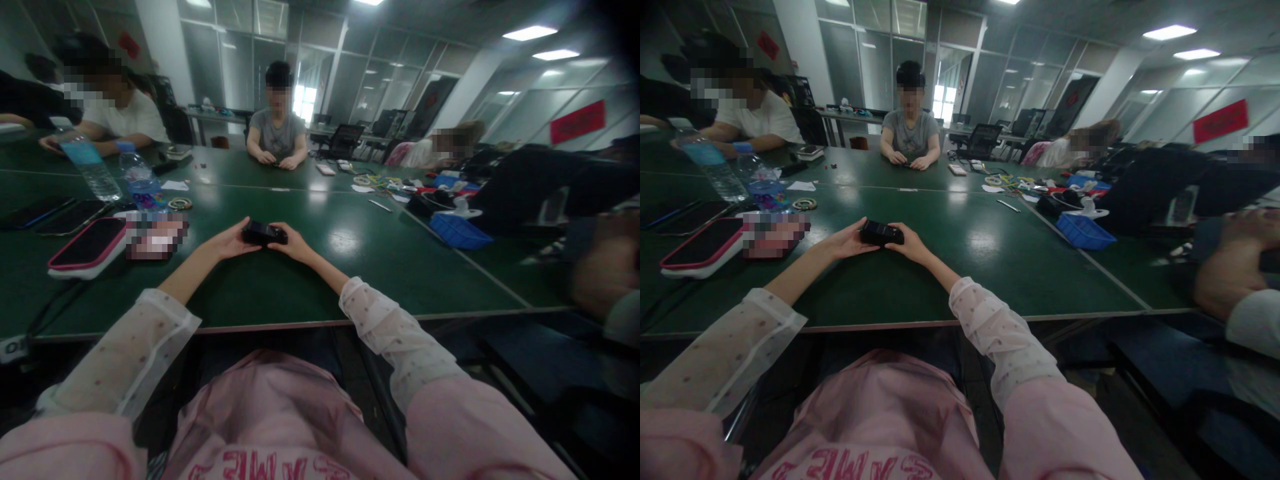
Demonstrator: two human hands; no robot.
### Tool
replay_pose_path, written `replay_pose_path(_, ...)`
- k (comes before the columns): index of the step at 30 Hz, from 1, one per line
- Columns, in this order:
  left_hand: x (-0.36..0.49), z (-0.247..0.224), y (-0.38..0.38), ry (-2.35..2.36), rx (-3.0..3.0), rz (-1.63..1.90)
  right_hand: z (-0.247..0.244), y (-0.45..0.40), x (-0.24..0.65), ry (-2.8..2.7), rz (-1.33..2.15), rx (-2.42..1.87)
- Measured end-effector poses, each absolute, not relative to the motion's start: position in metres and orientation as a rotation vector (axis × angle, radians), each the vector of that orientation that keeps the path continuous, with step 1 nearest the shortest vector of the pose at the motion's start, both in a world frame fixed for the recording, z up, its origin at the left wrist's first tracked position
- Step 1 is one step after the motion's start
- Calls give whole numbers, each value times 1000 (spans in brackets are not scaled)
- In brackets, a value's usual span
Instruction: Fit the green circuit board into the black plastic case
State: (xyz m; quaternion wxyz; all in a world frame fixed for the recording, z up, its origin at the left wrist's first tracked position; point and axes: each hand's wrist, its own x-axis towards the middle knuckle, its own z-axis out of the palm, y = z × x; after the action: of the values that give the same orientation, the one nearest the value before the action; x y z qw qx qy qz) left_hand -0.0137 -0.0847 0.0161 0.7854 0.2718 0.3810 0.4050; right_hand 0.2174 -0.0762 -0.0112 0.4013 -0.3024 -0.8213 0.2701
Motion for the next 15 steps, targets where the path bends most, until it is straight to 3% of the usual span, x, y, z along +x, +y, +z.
replay_pose_path(15,-14,13,-82,843,560,869,-17,-71,218,-2014,724,-771)
